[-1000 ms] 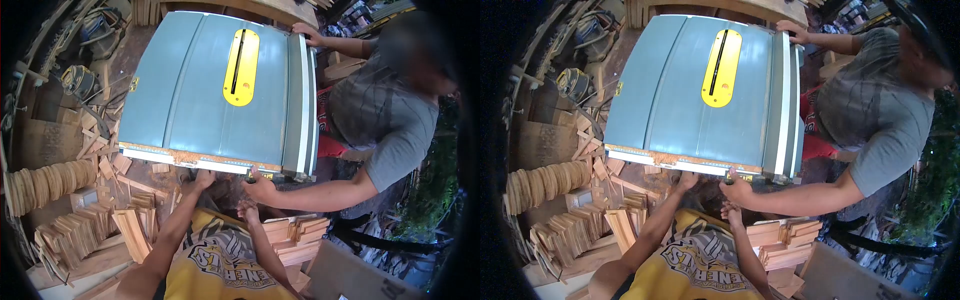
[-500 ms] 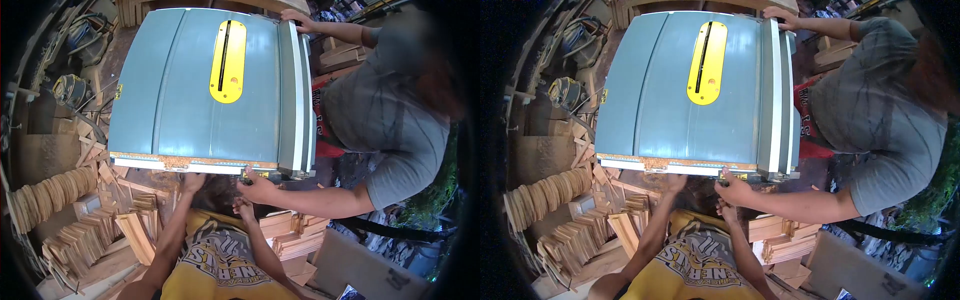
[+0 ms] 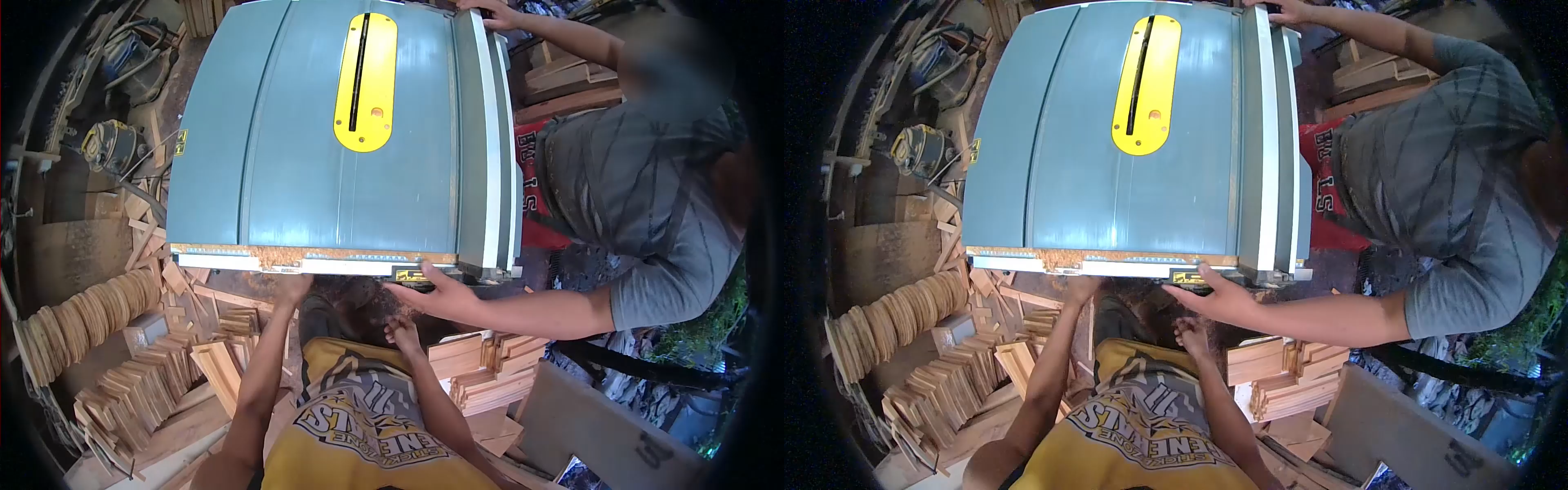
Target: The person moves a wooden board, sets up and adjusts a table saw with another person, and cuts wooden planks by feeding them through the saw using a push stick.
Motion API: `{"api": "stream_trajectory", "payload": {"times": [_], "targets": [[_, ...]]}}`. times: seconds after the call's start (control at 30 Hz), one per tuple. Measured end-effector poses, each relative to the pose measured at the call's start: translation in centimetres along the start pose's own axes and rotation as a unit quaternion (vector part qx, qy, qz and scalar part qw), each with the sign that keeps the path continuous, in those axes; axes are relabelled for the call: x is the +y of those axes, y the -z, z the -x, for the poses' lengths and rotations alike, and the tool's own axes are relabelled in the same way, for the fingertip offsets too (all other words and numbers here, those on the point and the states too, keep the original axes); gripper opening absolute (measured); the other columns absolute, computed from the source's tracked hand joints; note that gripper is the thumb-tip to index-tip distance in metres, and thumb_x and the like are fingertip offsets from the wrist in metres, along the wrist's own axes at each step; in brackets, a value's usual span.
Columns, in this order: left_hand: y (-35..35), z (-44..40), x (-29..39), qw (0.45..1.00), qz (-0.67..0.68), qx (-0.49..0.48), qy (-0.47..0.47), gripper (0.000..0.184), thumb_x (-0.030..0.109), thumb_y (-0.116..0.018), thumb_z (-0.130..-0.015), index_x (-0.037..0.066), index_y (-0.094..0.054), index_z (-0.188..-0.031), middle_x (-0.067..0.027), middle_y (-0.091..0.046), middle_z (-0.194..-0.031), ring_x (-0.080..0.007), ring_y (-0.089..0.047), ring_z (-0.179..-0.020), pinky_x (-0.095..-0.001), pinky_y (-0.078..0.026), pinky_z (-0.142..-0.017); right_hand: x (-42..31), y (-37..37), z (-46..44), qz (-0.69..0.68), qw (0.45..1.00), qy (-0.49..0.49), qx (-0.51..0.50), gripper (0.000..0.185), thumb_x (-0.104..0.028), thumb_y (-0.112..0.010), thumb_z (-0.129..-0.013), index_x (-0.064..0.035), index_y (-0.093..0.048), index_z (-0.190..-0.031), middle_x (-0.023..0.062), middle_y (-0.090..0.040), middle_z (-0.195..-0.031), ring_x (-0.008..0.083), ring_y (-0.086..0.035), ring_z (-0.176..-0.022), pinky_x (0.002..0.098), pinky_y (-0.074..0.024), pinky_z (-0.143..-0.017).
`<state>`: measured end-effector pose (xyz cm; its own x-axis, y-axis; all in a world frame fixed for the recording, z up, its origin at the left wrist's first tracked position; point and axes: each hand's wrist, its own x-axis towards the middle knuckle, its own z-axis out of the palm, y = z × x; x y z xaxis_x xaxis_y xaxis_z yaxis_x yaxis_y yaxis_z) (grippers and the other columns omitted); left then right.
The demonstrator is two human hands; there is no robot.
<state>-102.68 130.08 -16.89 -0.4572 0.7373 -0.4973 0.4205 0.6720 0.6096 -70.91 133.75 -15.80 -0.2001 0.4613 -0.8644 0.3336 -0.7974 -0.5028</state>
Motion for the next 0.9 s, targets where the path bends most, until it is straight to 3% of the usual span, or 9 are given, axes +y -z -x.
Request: {"api": "stream_trajectory", "payload": {"times": [0.07,0.13,0.23,0.33,0.5,0.63,0.73,0.83,0.9], "targets": [[-5.1,-3.5,-5.9,0.998,-0.019,-0.062,-0.028,0.039,0.036,-0.047,-0.089,0.008,-0.062,-0.111,-0.0203,-0.062,-0.111,-0.0371,-0.057,-0.106,-0.0465,-0.044,-0.09,-0.3,-0.2,-0.6,0.02,1.0,0.019,0.016,0.019,-0.023,-0.056,-0.093,-0.0051,-0.06,-0.097,0.0025,-0.059,-0.07,0.0097,-0.055,-0.054,0.0235,-0.0459,-0.049],[-9.0,-6.3,-6.2,0.98,-0.185,-0.071,-0.033,0.042,0.036,-0.044,-0.091,0.007,-0.061,-0.115,-0.0211,-0.058,-0.12,-0.037,-0.052,-0.115,-0.0455,-0.039,-0.098,-0.7,-0.3,-1.0,0.017,0.998,0.047,0.029,0.02,-0.024,-0.057,-0.093,-0.0049,-0.06,-0.098,0.0024,-0.059,-0.069,0.0096,-0.054,-0.054,0.0236,-0.0456,-0.049],[-5.1,-1.5,4.9,0.998,-0.061,0.012,-0.013,0.041,0.034,-0.046,-0.089,0.005,-0.061,-0.114,-0.0206,-0.057,-0.121,-0.0367,-0.052,-0.115,-0.0446,-0.04,-0.098,-0.6,-0.1,-0.6,-0.013,0.997,0.069,0.041,0.02,-0.023,-0.058,-0.092,-0.0051,-0.06,-0.1,0.0025,-0.059,-0.069,0.0096,-0.054,-0.054,0.0238,-0.0453,-0.049],[-5.6,-2.2,-0.6,0.994,0.09,-0.009,0.056,0.042,0.035,-0.05,-0.086,0.004,-0.062,-0.112,-0.0216,-0.061,-0.113,-0.038,-0.054,-0.11,-0.0439,-0.042,-0.095,0.4,-0.2,-0.7,-0.029,0.997,0.056,0.042,0.019,-0.023,-0.058,-0.092,-0.0053,-0.06,-0.101,0.0029,-0.059,-0.07,0.0098,-0.054,-0.053,0.0239,-0.0449,-0.048],[-6.8,-2.8,-1.9,0.989,-0.149,0.018,0.004,0.043,0.04,-0.065,-0.077,0.0,-0.067,-0.092,-0.021,-0.067,-0.087,-0.0362,-0.063,-0.086,-0.0413,-0.048,-0.08,0.3,-0.8,-1.2,-0.01,0.999,0.042,0.024,0.019,-0.02,-0.056,-0.093,-0.0037,-0.059,-0.101,0.0027,-0.057,-0.07,0.0092,-0.052,-0.055,0.0226,-0.0418,-0.049],[-5.6,-1.8,2.6,0.989,-0.092,0.095,0.059,0.038,0.032,-0.067,-0.073,0.0,-0.068,-0.094,-0.0215,-0.067,-0.092,-0.0351,-0.064,-0.089,-0.0391,-0.049,-0.08,-1.4,-0.6,-0.5,-0.025,0.99,0.12,0.068,0.017,-0.017,-0.057,-0.091,-0.0028,-0.06,-0.099,0.0025,-0.058,-0.07,0.0091,-0.052,-0.055,0.0231,-0.0414,-0.049],[0.4,0.9,3.1,0.985,0.11,0.061,0.12,0.034,0.026,-0.061,-0.074,0.003,-0.068,-0.097,-0.0199,-0.068,-0.089,-0.0335,-0.065,-0.087,-0.0385,-0.049,-0.077,-0.1,0.0,0.2,-0.128,0.976,0.143,0.105,0.014,-0.013,-0.056,-0.09,-0.0025,-0.061,-0.097,0.0028,-0.058,-0.069,0.0097,-0.053,-0.055,0.0237,-0.0416,-0.049],[0.6,-0.2,2.2,0.99,-0.094,0.097,0.03,0.031,0.024,-0.055,-0.074,0.006,-0.069,-0.096,-0.018,-0.068,-0.085,-0.0325,-0.065,-0.083,-0.0392,-0.05,-0.074,2.7,0.8,0.4,-0.136,0.976,0.109,0.128,0.014,-0.013,-0.056,-0.089,-0.0025,-0.06,-0.098,0.003,-0.058,-0.069,0.0104,-0.053,-0.055,0.024,-0.0413,-0.049],[-5.8,-5.8,-3.6,0.993,-0.035,-0.015,0.113,0.027,0.029,-0.053,-0.079,0.007,-0.066,-0.086,-0.0123,-0.063,-0.073,-0.0239,-0.06,-0.067,-0.0358,-0.046,-0.061,4.6,1.5,0.7,-0.083,0.979,0.117,0.146,0.014,-0.013,-0.055,-0.09,-0.0017,-0.061,-0.097,0.0037,-0.058,-0.068,0.0108,-0.052,-0.054,0.0246,-0.0409,-0.048]]}}
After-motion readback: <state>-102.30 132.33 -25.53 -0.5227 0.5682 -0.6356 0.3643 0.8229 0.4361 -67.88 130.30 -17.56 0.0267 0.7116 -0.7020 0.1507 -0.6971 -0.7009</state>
